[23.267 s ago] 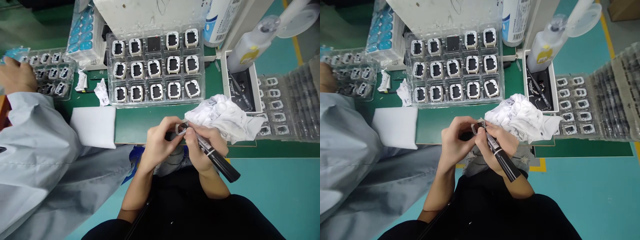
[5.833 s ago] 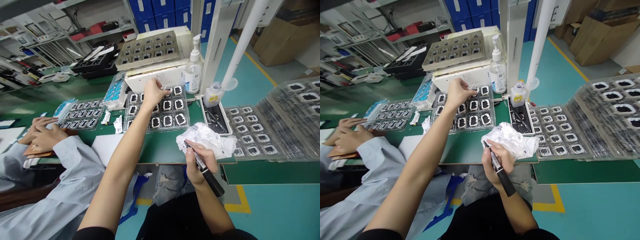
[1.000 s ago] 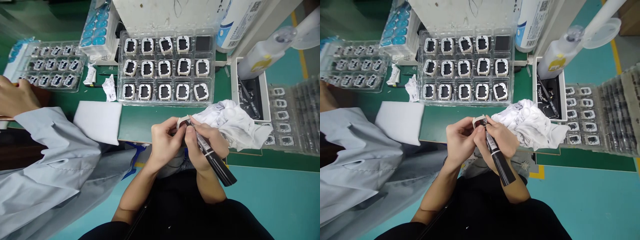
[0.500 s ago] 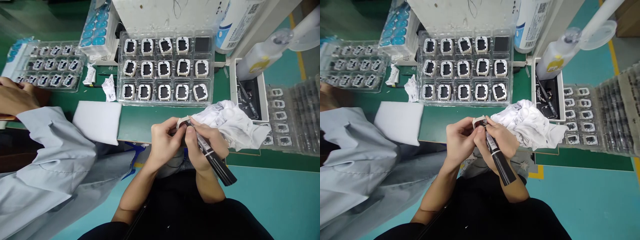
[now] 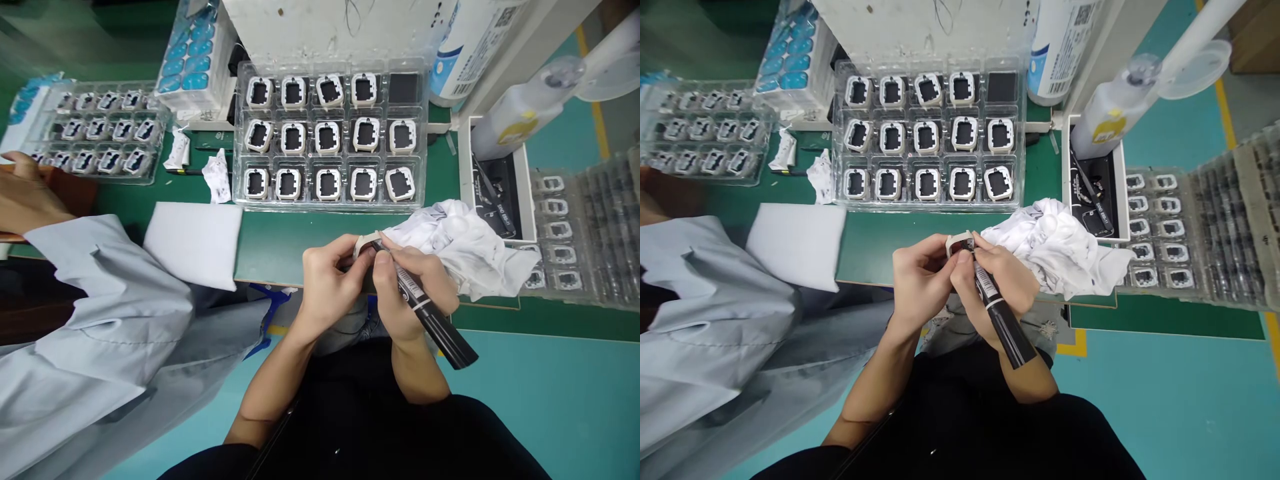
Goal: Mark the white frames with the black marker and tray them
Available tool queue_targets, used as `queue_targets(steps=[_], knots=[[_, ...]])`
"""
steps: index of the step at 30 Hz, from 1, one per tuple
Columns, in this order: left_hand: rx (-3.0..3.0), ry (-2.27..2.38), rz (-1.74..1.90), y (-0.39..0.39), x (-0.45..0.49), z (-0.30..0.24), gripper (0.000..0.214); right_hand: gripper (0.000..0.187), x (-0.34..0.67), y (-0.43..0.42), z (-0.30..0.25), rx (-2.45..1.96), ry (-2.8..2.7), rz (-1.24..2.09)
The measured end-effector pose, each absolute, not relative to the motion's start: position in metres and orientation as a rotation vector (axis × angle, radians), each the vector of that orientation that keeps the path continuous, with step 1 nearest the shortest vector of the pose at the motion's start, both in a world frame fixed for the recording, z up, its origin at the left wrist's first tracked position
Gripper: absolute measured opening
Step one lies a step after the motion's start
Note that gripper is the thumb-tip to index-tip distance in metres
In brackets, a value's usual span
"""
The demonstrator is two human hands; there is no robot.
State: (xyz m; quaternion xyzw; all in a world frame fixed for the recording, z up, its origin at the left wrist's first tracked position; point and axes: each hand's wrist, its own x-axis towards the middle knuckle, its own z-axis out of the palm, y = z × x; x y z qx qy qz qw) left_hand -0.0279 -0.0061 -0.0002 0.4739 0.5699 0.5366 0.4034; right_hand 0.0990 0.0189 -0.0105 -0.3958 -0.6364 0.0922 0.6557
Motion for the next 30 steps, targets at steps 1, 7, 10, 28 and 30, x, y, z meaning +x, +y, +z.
queue_targets(steps=[1,7,10,28,30], knots=[[1.194,1.445,1.351,-0.006,-0.028,0.000,0.018,0.019,0.099,0.019,-0.011,-0.900,-1.447,0.215],[1.126,1.411,1.342,-0.002,-0.028,0.004,0.020,0.012,0.103,0.018,-0.014,-0.898,-1.450,0.246],[1.043,1.341,1.330,0.002,-0.029,0.007,0.030,0.010,0.105,0.017,-0.016,-0.914,-1.435,0.272],[1.014,1.292,1.305,0.004,-0.033,0.008,0.035,0.012,0.102,0.018,-0.011,-0.922,-1.445,0.237],[1.030,1.309,1.302,0.003,-0.034,0.008,0.033,0.012,0.102,0.018,-0.011,-0.928,-1.447,0.241]])
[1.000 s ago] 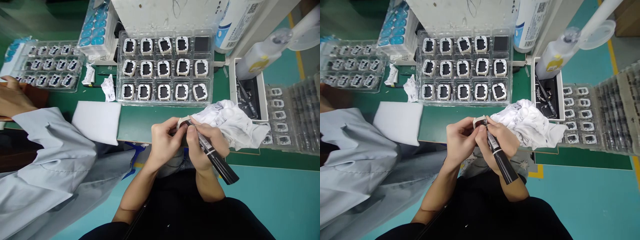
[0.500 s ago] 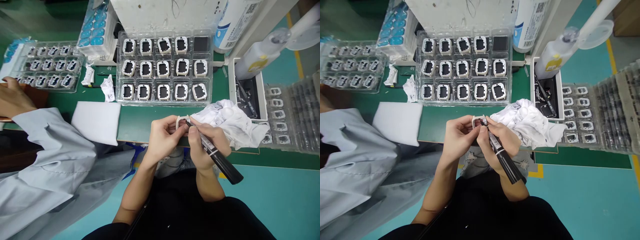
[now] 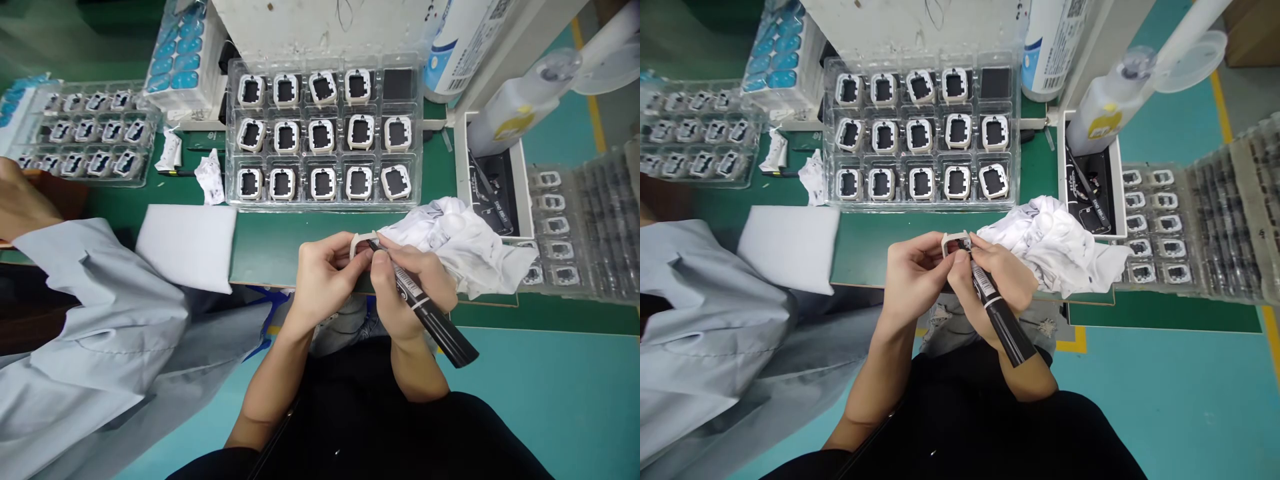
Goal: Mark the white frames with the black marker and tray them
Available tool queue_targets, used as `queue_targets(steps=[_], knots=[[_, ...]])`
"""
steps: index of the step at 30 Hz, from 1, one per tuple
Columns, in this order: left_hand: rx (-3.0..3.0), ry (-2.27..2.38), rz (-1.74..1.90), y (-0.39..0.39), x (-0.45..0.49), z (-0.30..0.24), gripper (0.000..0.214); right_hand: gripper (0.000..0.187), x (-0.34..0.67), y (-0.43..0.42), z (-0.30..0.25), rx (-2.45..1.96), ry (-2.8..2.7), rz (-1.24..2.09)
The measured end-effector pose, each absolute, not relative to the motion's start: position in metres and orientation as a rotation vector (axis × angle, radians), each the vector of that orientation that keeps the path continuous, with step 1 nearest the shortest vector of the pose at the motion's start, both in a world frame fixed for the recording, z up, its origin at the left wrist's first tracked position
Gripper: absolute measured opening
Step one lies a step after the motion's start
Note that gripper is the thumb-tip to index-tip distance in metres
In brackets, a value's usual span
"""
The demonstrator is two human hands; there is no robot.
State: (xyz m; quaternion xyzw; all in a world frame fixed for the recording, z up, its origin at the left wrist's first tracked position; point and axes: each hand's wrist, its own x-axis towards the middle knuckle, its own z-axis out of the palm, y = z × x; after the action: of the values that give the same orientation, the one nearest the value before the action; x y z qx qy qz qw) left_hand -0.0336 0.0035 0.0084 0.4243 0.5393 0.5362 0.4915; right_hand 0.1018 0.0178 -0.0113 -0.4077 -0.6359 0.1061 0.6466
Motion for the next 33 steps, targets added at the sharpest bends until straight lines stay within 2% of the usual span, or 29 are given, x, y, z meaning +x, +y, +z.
queue_targets(steps=[12,21,26,33], knots=[[1.044,1.326,1.302,0.003,-0.034,0.007,0.029,0.012,0.103,0.017,-0.013,-0.925,-1.442,0.266],[0.917,1.173,1.190,0.009,-0.046,0.020,0.048,0.010,0.101,0.021,-0.014,-0.786,-1.427,0.195],[0.882,1.061,1.152,0.013,-0.057,0.021,0.048,0.018,0.106,0.024,-0.010,-0.675,-1.491,0.212],[0.882,1.039,1.210,0.015,-0.058,0.014,0.048,0.013,0.110,0.021,-0.021,-0.659,-1.515,0.261]])
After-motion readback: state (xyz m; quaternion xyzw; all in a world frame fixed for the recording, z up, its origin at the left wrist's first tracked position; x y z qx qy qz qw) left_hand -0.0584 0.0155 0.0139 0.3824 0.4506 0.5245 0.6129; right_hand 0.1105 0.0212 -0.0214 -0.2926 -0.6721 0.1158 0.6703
